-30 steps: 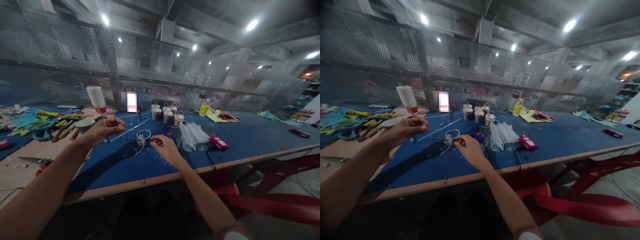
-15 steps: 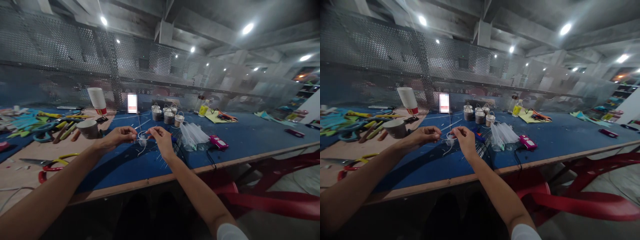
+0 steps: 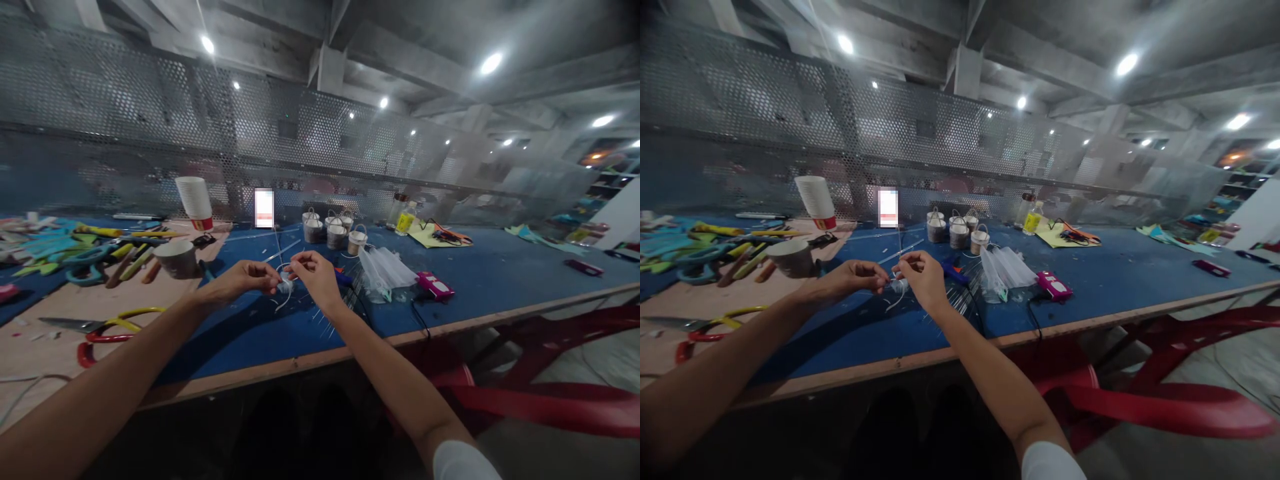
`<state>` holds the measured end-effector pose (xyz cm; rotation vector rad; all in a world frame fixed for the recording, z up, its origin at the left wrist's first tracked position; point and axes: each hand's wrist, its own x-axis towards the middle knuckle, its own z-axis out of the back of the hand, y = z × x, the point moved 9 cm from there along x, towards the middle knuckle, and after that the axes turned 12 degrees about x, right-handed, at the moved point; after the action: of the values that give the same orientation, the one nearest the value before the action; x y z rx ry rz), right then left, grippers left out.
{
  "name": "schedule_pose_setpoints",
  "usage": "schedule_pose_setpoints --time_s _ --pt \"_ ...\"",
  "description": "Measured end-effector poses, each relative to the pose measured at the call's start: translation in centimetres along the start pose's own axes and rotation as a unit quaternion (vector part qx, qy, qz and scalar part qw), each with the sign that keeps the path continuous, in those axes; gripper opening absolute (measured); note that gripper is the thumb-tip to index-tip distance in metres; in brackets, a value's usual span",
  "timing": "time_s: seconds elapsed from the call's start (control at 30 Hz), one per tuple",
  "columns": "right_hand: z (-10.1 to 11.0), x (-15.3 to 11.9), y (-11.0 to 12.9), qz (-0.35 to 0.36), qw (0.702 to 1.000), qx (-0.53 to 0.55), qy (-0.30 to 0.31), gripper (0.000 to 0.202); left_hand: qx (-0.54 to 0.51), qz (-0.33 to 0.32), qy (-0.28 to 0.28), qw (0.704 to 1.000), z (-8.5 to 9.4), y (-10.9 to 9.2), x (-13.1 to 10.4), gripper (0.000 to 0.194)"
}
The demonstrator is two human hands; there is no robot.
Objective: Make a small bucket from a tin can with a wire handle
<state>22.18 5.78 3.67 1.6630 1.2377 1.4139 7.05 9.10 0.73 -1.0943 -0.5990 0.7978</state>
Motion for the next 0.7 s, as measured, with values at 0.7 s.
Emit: schedule_pose_setpoints --time_s 0.7 --pt "-1.6 2.2 1.1 0.06 0.875 -0.448 0.175 0.023 0.169 -0.053 -0.162 0.971 3.6 -1.8 -0.1 0.029"
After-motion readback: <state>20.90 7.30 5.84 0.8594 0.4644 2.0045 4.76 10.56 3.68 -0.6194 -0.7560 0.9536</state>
